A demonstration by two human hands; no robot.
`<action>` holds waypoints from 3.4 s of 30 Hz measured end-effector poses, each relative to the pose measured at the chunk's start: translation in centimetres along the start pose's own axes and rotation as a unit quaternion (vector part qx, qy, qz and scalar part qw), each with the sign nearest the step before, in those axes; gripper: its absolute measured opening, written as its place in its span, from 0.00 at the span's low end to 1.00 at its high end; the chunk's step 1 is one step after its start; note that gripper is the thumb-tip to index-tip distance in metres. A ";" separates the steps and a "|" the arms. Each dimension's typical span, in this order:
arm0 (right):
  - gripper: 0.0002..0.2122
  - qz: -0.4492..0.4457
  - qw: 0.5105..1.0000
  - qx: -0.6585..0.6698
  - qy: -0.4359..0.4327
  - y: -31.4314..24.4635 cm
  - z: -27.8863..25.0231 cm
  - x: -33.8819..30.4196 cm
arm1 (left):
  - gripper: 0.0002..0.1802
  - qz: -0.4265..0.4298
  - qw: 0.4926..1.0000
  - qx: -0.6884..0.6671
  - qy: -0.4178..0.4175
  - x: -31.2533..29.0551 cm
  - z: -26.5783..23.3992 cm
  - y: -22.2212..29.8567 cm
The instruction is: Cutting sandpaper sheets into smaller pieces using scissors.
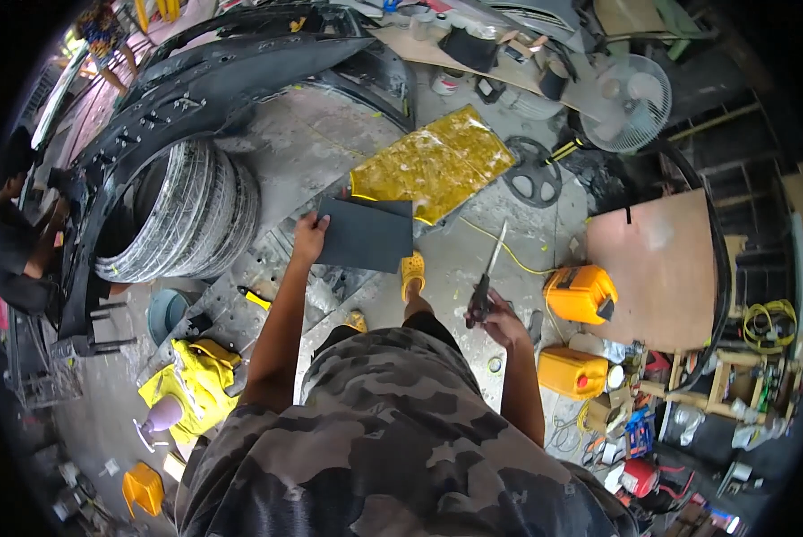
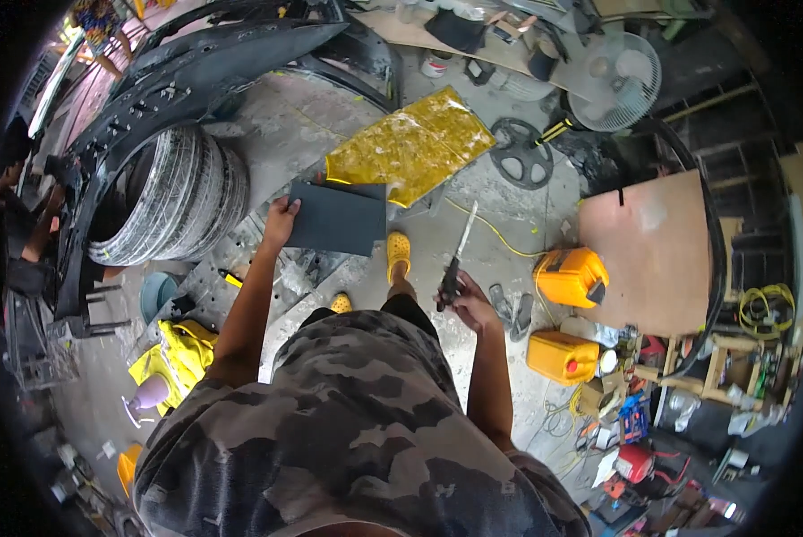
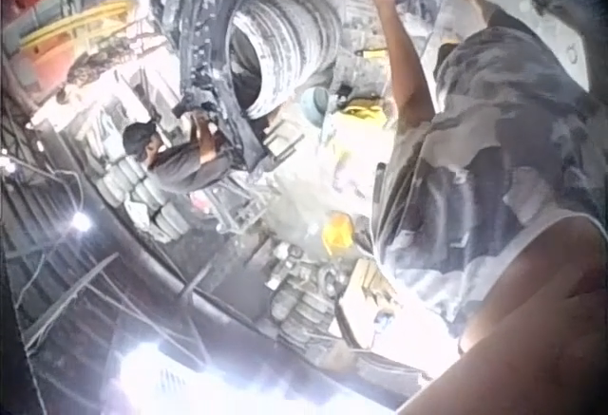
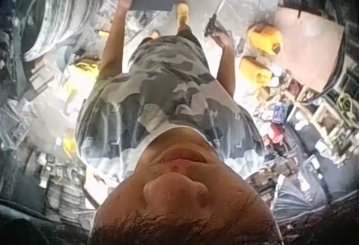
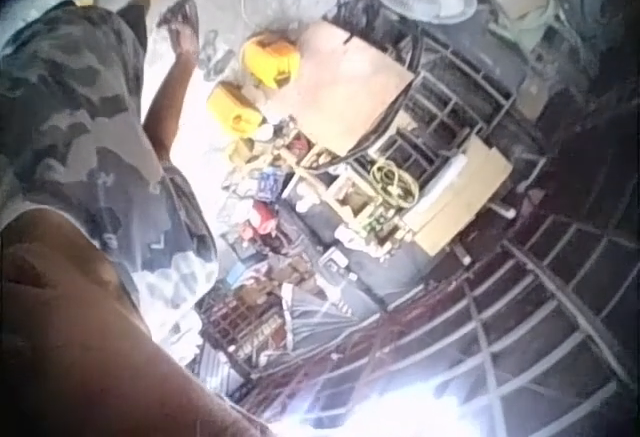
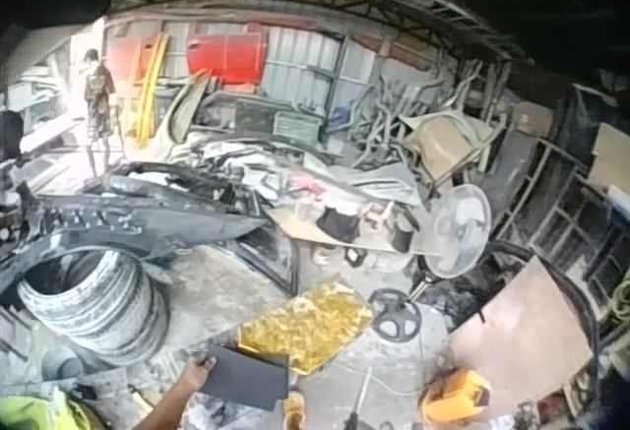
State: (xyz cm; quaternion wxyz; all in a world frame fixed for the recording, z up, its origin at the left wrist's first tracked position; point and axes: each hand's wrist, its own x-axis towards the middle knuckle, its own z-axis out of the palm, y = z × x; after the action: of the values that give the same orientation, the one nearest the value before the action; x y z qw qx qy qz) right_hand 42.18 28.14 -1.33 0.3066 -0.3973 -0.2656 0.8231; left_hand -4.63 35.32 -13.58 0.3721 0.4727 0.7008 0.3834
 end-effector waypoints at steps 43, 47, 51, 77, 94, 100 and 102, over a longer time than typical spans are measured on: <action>0.24 -0.016 0.951 -0.278 -0.137 -12.6 10.7 22.8 | 0.18 -0.144 0.859 -0.436 0.227 -10.7 -2.8 19.4; 0.25 -0.156 0.918 -0.324 -0.166 -13.2 11.7 22.9 | 0.20 -0.185 0.850 -0.443 0.219 -11.7 -2.4 19.8; 0.28 -0.015 0.909 -0.340 -0.242 -15.9 12.7 22.0 | 0.13 -0.163 0.853 -0.426 0.252 -12.2 -2.7 19.1; 0.21 0.332 0.681 -0.470 -0.453 -19.5 7.9 25.3 | 0.18 -0.121 0.957 -0.250 0.084 -9.5 -6.7 13.3; 0.23 0.371 0.692 -0.391 -0.481 -19.4 10.3 24.1 | 0.18 -0.063 0.974 -0.209 0.058 -8.5 -9.1 15.5; 0.22 0.355 0.700 -0.410 -0.464 -19.3 10.4 23.2 | 0.19 -0.047 0.981 -0.175 0.063 -8.4 -9.1 16.5; 0.22 0.350 0.697 -0.417 -0.467 -19.3 10.4 23.1 | 0.19 -0.051 0.981 -0.175 0.060 -8.4 -9.0 16.7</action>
State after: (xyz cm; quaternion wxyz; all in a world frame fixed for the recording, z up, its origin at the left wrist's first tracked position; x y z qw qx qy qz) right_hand 27.92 55.60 6.09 -0.3640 -0.1127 -0.5325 0.7558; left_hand -3.95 29.99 6.48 0.4257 0.3397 0.6672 0.5082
